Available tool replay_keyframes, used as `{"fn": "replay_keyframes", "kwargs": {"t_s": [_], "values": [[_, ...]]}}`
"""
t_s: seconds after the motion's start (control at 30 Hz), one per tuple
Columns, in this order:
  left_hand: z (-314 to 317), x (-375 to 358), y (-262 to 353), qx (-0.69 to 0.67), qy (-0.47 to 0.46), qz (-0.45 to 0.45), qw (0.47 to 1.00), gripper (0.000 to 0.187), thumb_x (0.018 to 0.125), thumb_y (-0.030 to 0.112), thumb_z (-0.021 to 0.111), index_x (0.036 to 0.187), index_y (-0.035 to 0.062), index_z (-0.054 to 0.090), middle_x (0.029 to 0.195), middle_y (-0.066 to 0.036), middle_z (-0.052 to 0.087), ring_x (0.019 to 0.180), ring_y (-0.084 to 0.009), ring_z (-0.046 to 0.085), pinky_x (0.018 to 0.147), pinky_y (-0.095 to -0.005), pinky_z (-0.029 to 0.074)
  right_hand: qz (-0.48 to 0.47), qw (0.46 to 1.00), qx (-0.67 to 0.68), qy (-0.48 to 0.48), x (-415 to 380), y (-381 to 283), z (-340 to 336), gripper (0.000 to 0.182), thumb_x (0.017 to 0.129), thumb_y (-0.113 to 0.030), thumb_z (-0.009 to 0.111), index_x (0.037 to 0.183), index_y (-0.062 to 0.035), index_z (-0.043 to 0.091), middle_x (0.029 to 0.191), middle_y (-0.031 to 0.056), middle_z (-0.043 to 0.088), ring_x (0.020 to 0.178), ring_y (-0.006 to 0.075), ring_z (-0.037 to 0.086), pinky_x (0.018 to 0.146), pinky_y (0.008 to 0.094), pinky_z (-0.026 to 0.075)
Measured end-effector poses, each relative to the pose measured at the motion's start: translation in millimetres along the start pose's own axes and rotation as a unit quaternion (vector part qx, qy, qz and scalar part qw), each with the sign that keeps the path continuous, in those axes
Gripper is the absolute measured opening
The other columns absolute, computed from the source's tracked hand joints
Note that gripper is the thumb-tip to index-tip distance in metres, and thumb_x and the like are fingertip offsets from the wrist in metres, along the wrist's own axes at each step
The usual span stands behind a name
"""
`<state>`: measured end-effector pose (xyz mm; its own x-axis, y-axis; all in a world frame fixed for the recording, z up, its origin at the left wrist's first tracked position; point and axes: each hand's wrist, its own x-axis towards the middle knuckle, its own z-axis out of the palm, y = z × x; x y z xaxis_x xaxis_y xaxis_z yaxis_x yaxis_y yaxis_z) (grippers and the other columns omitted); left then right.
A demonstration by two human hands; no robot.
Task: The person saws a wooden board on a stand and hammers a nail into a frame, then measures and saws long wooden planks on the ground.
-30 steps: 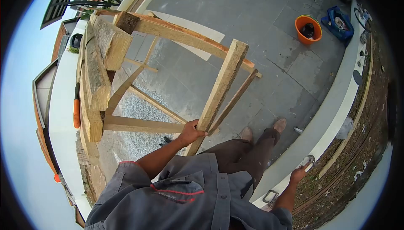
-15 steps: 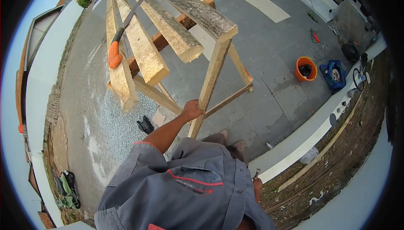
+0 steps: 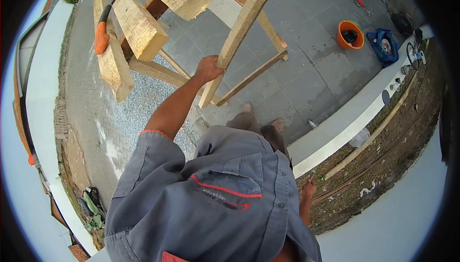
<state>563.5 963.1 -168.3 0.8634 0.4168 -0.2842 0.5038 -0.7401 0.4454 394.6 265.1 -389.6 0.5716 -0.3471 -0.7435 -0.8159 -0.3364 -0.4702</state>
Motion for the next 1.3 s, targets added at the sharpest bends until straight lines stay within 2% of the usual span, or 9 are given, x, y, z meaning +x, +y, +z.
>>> {"fn": "replay_keyframes", "kwargs": {"t_s": [0.03, 0.1, 0.2, 0.23, 0.3, 0.8, 1.03, 1.17, 1.3], "values": [[-8.6, 4.5, 3.9, -0.002, 0.007, 0.008, 1.0, 0.043, 0.065, 0.026, 0.08, 0.098, 0.0014, 0.07, 0.091, -0.023, 0.069, 0.09, -0.0384, 0.067, 0.08, -0.0426, 0.053, -0.002, 1.0, 0.013, 0.003, 20.7, 18.6, 3.8, 0.017, 0.094, -0.009, 0.054, 0.096, 0.0042, 0.064, 0.072, 0.0065, 0.058, 0.065, 0.018, 0.054, 0.06, 0.0379, 0.043], [-8.8, 17.3, -14.0, 0.005, 0.019, 0.024, 1.0, 0.042, 0.066, 0.026, 0.08, 0.097, 0.0012, 0.07, 0.091, -0.022, 0.07, 0.09, -0.0377, 0.068, 0.08, -0.0422, 0.053, -0.09, 0.992, 0.041, 0.082, 42.9, 46.9, 15.2, 0.014, 0.098, -0.015, 0.052, 0.094, -0.0051, 0.061, 0.055, -0.0019, 0.04, 0.042, 0.0103, 0.039, 0.037, 0.0297, 0.03], [-19.5, 19.1, -21.7, 0.007, 0.035, 0.022, 0.999, 0.039, 0.068, 0.025, 0.079, 0.097, 0.0012, 0.069, 0.092, -0.021, 0.071, 0.09, -0.0359, 0.068, 0.08, -0.0412, 0.053, -0.176, 0.977, 0.07, 0.1, 59.4, 62.4, 37.8, 0.015, 0.098, -0.017, 0.053, 0.089, -0.0074, 0.06, 0.056, -0.003, 0.04, 0.041, 0.0088, 0.038, 0.036, 0.0282, 0.029], [-24.4, 17.7, -23.3, -0.001, 0.047, 0.007, 0.999, 0.038, 0.069, 0.024, 0.079, 0.097, 0.0012, 0.069, 0.092, -0.02, 0.071, 0.089, -0.0348, 0.069, 0.08, -0.0407, 0.053, -0.166, 0.977, 0.081, 0.103, 45.4, 37.7, 31.0, 0.015, 0.098, -0.017, 0.053, 0.089, -0.0074, 0.06, 0.056, -0.003, 0.04, 0.041, 0.0088, 0.038, 0.036, 0.0282, 0.029], [-31.1, 16.7, -29.2, 0.004, 0.038, 0.013, 0.999, 0.037, 0.069, 0.024, 0.079, 0.097, 0.0011, 0.069, 0.092, -0.019, 0.071, 0.089, -0.0341, 0.069, 0.079, -0.0403, 0.053, -0.023, 0.98, 0.195, 0.042, -24.4, -38.6, 65.3, 0.015, 0.098, -0.019, 0.054, 0.087, -0.0094, 0.058, 0.057, -0.0042, 0.04, 0.042, 0.0073, 0.037, 0.035, 0.0265, 0.029], [-39.9, 12.8, -37.9, -0.093, 0.051, 0.039, 0.994, 0.03, 0.07, 0.018, 0.079, 0.091, -0.0019, 0.069, 0.081, -0.015, 0.072, 0.074, -0.0231, 0.07, 0.07, -0.0338, 0.053, -0.002, 0.955, 0.296, 0.009, -97.8, -122.1, 202.9, 0.015, 0.098, -0.019, 0.056, 0.094, -0.0054, 0.059, 0.06, -0.0044, 0.042, 0.044, 0.0058, 0.037, 0.038, 0.0243, 0.032], [-41.1, 10.5, -35.3, -0.059, 0.061, 0.043, 0.995, 0.031, 0.071, 0.017, 0.078, 0.093, -0.0025, 0.068, 0.084, -0.016, 0.072, 0.077, -0.0246, 0.071, 0.072, -0.0341, 0.053, -0.102, 0.943, 0.31, -0.065, -134.1, -209.9, 219.8, 0.015, 0.099, -0.021, 0.056, 0.095, -0.0064, 0.058, 0.069, -0.0035, 0.047, 0.052, 0.0055, 0.043, 0.043, 0.0222, 0.035], [-44.9, 14.6, -34.5, -0.023, 0.049, 0.043, 0.998, 0.038, 0.07, 0.019, 0.08, 0.097, -0.0037, 0.066, 0.088, -0.018, 0.072, 0.083, -0.0278, 0.071, 0.075, -0.036, 0.054, -0.134, 0.931, 0.31, -0.142, -158.8, -275.8, 210.4, 0.014, 0.098, -0.019, 0.057, 0.094, -0.0061, 0.059, 0.071, -0.0033, 0.048, 0.054, 0.0051, 0.045, 0.043, 0.0223, 0.035], [-47.2, 17.9, -41.9, 0.04, 0.041, 0.016, 0.998, 0.043, 0.068, 0.027, 0.082, 0.091, -0.0037, 0.065, 0.085, -0.02, 0.07, 0.082, -0.0317, 0.07, 0.073, -0.0392, 0.054, -0.243, 0.897, 0.245, -0.275, -192.3, -338.1, 207.4, 0.012, 0.097, -0.014, 0.057, 0.095, -0.003, 0.061, 0.07, -0.0015, 0.05, 0.057, 0.0078, 0.047, 0.05, 0.0267, 0.04]]}}
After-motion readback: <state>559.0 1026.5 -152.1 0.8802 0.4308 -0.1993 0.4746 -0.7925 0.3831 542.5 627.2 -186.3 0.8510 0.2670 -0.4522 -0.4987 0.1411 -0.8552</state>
